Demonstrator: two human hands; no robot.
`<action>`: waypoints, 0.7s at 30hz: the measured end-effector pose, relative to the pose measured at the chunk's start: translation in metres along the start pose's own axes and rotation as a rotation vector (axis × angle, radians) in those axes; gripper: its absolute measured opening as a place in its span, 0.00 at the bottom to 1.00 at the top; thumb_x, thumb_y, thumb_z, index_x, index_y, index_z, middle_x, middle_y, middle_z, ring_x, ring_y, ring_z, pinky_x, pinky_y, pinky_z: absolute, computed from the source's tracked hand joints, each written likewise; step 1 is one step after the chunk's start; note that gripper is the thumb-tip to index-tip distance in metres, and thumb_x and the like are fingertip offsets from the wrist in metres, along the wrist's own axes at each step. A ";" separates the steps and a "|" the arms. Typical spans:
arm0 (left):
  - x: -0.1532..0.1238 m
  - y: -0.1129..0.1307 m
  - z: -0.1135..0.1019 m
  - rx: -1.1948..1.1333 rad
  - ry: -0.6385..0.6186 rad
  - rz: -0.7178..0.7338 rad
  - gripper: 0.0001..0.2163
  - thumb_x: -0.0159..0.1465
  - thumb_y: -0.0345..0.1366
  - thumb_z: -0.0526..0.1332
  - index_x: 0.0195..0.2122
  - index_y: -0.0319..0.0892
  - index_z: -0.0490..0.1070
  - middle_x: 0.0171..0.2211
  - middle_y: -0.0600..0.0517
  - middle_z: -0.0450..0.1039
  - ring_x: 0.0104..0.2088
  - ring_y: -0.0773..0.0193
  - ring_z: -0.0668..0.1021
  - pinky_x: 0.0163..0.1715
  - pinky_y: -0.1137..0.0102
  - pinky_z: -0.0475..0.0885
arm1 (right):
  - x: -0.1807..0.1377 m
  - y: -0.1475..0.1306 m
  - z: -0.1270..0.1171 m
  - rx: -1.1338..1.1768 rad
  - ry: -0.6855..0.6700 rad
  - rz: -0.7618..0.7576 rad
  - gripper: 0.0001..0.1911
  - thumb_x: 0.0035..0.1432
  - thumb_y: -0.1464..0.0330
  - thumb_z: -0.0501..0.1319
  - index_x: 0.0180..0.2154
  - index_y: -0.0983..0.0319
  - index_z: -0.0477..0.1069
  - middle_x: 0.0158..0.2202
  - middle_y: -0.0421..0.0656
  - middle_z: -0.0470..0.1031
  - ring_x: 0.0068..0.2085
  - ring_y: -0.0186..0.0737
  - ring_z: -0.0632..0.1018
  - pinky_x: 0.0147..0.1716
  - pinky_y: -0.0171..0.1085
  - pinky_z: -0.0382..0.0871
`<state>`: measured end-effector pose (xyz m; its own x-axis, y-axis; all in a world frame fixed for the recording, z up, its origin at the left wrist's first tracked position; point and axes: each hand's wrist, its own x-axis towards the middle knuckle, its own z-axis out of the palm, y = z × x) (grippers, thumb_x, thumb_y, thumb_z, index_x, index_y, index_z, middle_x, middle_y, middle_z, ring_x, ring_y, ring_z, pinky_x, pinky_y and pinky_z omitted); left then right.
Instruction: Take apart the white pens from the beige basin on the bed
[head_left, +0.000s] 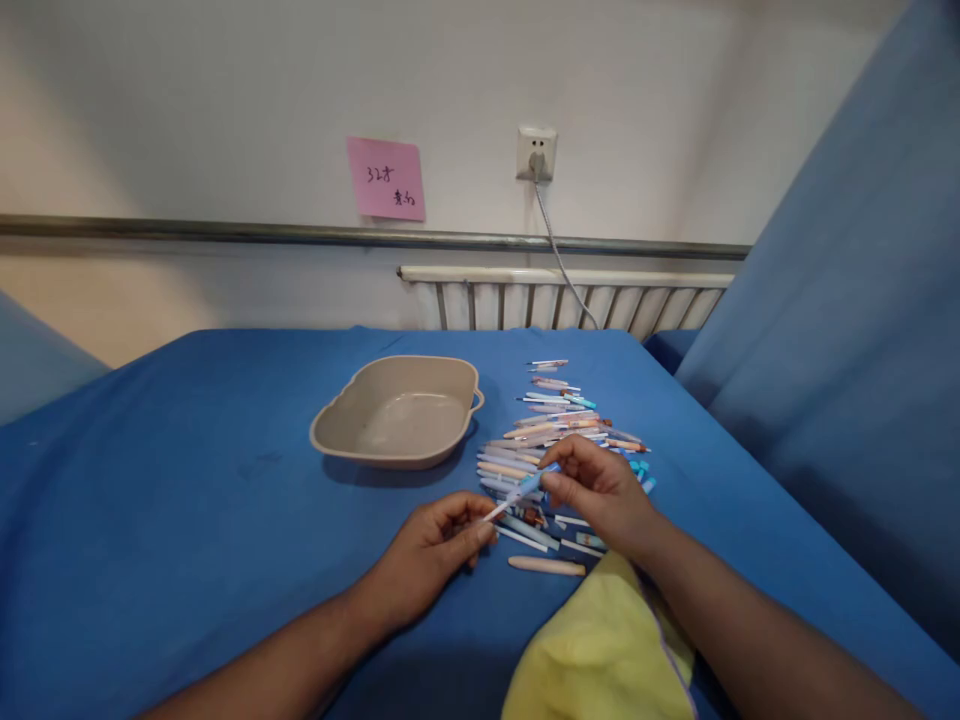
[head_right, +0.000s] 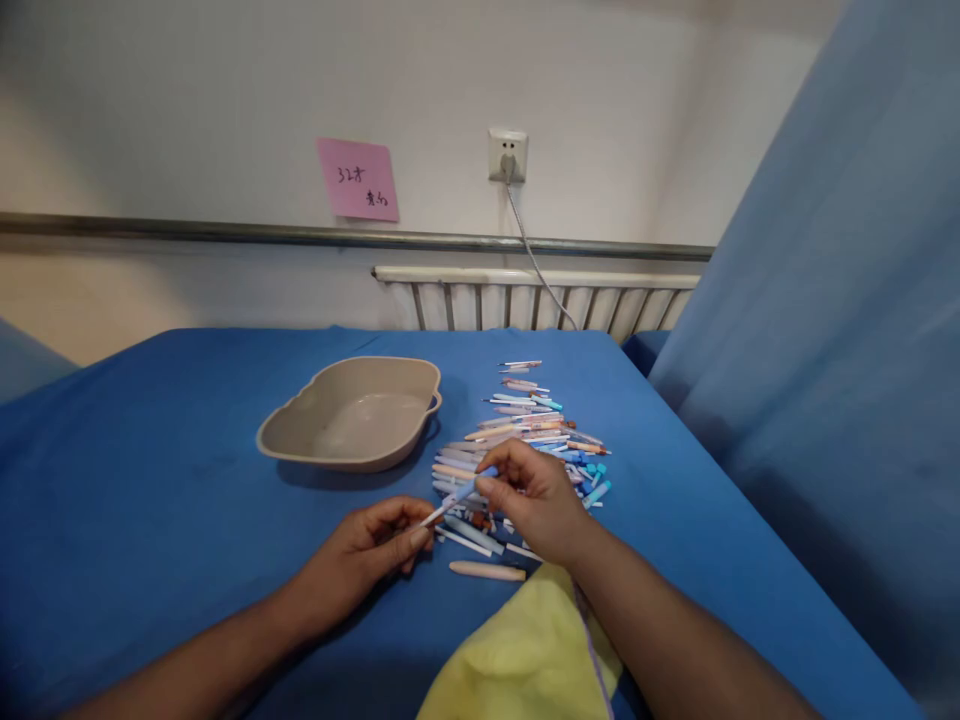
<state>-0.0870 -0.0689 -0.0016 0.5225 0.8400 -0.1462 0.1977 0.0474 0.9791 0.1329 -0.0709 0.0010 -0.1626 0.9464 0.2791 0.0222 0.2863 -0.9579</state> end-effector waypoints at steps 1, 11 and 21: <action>0.000 0.000 0.000 -0.008 0.001 -0.007 0.11 0.60 0.42 0.61 0.37 0.39 0.71 0.27 0.55 0.67 0.24 0.72 0.67 0.24 0.76 0.62 | 0.001 0.001 -0.002 0.023 0.019 0.011 0.07 0.55 0.65 0.62 0.35 0.60 0.68 0.20 0.34 0.66 0.22 0.31 0.70 0.23 0.31 0.61; 0.001 -0.003 -0.001 -0.039 -0.006 -0.026 0.14 0.61 0.45 0.60 0.41 0.39 0.70 0.23 0.58 0.65 0.17 0.76 0.62 0.17 0.78 0.57 | 0.008 0.004 -0.011 0.257 0.163 0.084 0.12 0.53 0.60 0.63 0.32 0.61 0.67 0.19 0.35 0.67 0.20 0.30 0.67 0.21 0.30 0.60; 0.001 -0.001 0.000 -0.022 0.000 -0.045 0.15 0.60 0.46 0.60 0.39 0.39 0.70 0.22 0.58 0.63 0.17 0.75 0.62 0.16 0.78 0.56 | 0.009 0.005 -0.008 0.178 0.066 0.101 0.12 0.52 0.60 0.64 0.30 0.61 0.67 0.18 0.34 0.66 0.20 0.30 0.67 0.20 0.30 0.61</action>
<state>-0.0869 -0.0680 -0.0028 0.5136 0.8367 -0.1903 0.2026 0.0973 0.9744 0.1391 -0.0603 -0.0005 -0.1036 0.9783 0.1796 -0.1401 0.1645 -0.9764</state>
